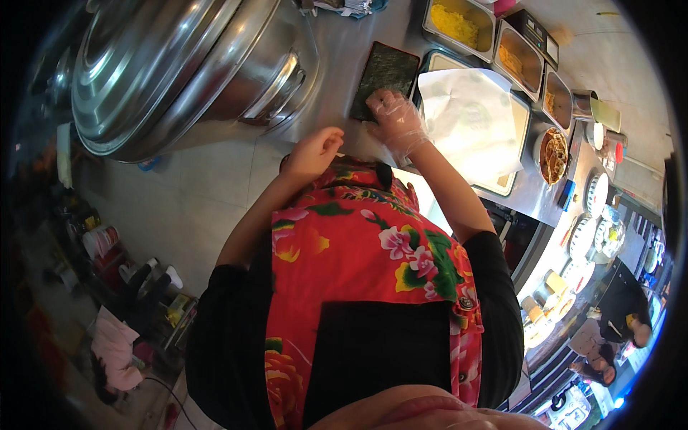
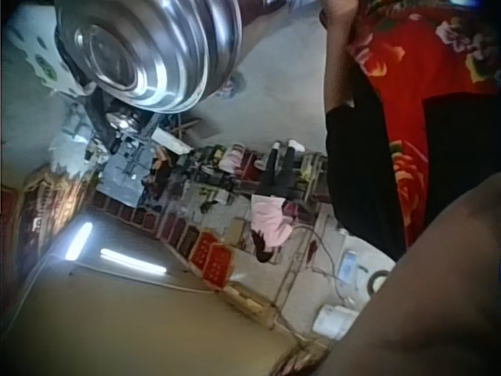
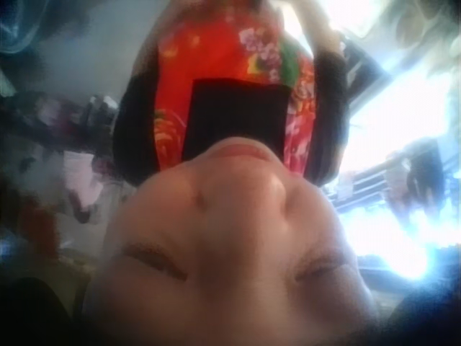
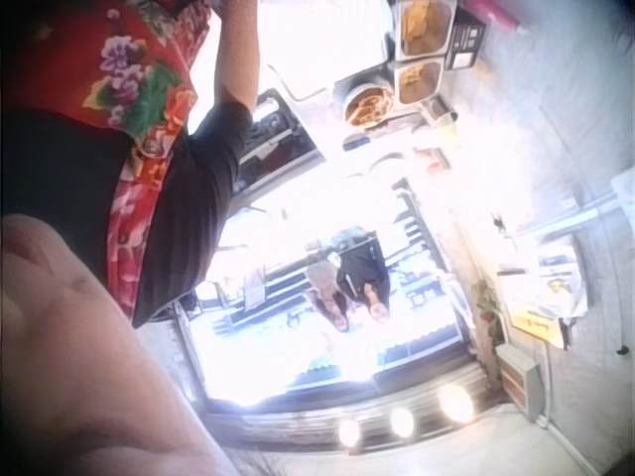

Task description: The person prepares a rice roll by placing a sheet of nori on a tray, adding cooked rice, then layering fried fish, sauce, a halved boiled egg, shredded vegetables, and a condiment. The person uses a spatula, tongs, and a spoon to handle ingredients and arrange them on the nori.

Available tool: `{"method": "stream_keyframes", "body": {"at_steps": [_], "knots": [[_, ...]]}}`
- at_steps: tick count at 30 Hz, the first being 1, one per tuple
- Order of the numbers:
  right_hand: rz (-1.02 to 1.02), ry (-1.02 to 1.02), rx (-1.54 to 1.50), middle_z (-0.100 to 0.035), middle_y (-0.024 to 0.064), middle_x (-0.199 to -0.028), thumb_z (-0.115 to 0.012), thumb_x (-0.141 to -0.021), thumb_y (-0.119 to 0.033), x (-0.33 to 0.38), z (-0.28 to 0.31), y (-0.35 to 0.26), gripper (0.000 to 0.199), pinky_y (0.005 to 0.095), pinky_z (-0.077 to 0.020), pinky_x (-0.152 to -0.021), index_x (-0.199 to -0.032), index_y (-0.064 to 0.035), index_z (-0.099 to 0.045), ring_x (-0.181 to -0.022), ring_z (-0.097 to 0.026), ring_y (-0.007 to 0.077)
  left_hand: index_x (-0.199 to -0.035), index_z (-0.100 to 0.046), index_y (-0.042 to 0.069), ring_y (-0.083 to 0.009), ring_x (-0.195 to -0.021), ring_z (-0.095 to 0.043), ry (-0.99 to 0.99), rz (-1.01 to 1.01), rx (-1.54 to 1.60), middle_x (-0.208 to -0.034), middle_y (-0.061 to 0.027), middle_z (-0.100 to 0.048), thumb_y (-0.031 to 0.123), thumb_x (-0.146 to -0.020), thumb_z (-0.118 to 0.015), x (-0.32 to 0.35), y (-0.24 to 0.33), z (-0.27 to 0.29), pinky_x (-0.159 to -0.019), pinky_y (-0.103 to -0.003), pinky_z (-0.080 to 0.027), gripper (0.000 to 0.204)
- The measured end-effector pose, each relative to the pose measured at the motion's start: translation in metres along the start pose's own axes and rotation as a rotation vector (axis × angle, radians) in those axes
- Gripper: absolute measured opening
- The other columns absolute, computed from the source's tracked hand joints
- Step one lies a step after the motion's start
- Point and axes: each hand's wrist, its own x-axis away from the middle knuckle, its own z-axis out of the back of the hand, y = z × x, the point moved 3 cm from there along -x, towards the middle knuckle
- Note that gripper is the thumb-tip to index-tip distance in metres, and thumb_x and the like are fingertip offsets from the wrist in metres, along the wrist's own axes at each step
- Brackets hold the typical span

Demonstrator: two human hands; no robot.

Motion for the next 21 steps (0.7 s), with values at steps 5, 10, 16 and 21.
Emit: {"method": "stream_keyframes", "body": {"at_steps": [5, 10, 16, 21], "knots": [[-0.125, -0.091, -0.014, -0.062, 0.0141, -0.108, -0.067, -0.085, -0.028, 0.001, -0.014, 0.006, 0.026, 0.0439, -0.0528, -0.086, -0.101, -0.0072, -0.066, -0.101, -0.062, 0.0341, -0.122, -0.058, 0.002, -0.0223, -0.093, -0.067, 0.218, -0.124, -0.175, -0.108, -0.0126, -0.067, 0.007, -0.091, -0.063, -0.034, -0.001, -0.011, -0.082, -0.032, -0.053, 0.032], [-0.115, -0.052, -0.083, -0.061, 0.0145, -0.108, -0.068, -0.083, -0.029, 0.002, -0.014, 0.009, 0.029, 0.044, -0.0529, -0.085, -0.1, -0.0069, -0.065, -0.103, -0.062, 0.0332, -0.12, -0.06, 0.002, -0.0295, -0.089, -0.066, 0.239, -0.201, -0.436, -0.104, -0.0171, -0.066, 0.006, -0.088, -0.063, -0.077, -0.004, -0.021, -0.078, -0.037, -0.053, 0.032], [-0.151, -0.031, 0.025, -0.061, 0.0125, -0.105, -0.069, -0.081, -0.031, 0.003, -0.016, -0.007, 0.033, 0.041, -0.0541, -0.083, -0.103, -0.0078, -0.064, -0.1, -0.062, 0.0314, -0.117, -0.062, 0.001, -0.0215, -0.084, -0.065, 0.11, 0.006, 0.04, -0.1, -0.0128, -0.067, 0.003, -0.093, -0.055, -0.097, -0.016, -0.027, -0.076, -0.032, -0.053, 0.025], [-0.204, -0.022, -0.018, -0.063, 0.0118, -0.102, -0.067, -0.083, -0.033, 0.001, -0.02, 0.002, 0.03, 0.0411, -0.054, -0.083, -0.098, -0.0074, -0.068, -0.099, -0.063, 0.0311, -0.122, -0.059, 0.001, -0.0156, -0.087, -0.064, 0.142, -0.033, 0.162, -0.099, -0.0094, -0.067, 0.0, -0.095, -0.053, -0.098, -0.015, -0.033, -0.079, -0.028, -0.052, 0.027]]}}
